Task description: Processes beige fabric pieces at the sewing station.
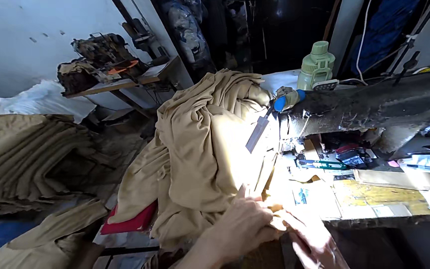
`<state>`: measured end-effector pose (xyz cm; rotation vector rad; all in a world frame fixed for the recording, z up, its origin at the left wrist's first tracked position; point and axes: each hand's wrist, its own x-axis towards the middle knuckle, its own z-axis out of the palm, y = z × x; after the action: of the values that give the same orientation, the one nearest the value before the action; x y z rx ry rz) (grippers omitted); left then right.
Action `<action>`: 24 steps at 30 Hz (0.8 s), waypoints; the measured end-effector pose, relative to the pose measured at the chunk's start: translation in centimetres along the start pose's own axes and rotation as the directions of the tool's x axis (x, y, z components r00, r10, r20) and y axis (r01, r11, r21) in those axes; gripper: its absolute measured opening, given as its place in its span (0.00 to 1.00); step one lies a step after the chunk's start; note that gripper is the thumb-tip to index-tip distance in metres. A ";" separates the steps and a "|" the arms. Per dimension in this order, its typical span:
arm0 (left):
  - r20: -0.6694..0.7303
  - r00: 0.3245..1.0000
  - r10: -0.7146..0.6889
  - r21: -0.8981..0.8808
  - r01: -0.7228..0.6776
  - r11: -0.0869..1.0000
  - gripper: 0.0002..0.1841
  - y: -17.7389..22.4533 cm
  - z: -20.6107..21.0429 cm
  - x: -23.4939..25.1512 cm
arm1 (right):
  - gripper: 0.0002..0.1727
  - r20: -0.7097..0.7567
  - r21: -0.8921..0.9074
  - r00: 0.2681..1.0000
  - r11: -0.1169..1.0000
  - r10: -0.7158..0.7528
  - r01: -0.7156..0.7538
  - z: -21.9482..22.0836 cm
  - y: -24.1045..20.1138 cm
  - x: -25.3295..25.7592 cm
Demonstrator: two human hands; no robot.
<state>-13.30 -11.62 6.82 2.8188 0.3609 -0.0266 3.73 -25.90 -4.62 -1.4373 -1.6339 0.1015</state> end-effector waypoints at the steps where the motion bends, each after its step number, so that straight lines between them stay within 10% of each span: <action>1: -0.121 0.992 0.032 0.006 -0.031 0.999 0.21 0.6 1.5 -0.1 | 0.13 -0.017 -0.012 1.000 1.000 -0.002 0.002 -0.2 -0.8 0.1; 7: -0.494 0.869 0.026 0.295 0.139 0.945 0.06 -1.7 6.6 -0.1 | 0.11 -0.129 -0.093 0.989 0.994 -0.067 0.055 -0.8 -2.0 -1.1; 13: -0.180 0.974 0.140 0.250 -0.092 0.964 0.10 -2.5 5.2 -1.4 | 0.10 -0.176 -0.201 0.982 0.979 -0.066 0.030 2.7 0.9 -4.7; 17: -0.224 0.968 0.109 0.067 -0.097 0.993 0.36 -1.5 4.9 -0.2 | 0.10 -0.224 -0.209 0.974 0.978 -0.045 -0.003 3.2 0.8 -4.9; 24: -0.294 0.956 -0.017 0.144 0.062 0.988 0.28 -3.8 6.1 2.0 | 0.10 -0.180 -0.229 0.983 0.973 -0.022 -0.020 2.6 0.5 -5.1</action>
<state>-12.22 -9.46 -0.22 2.9687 0.5001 0.3744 1.82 -28.64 -9.33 -1.5696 -1.5330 -0.2215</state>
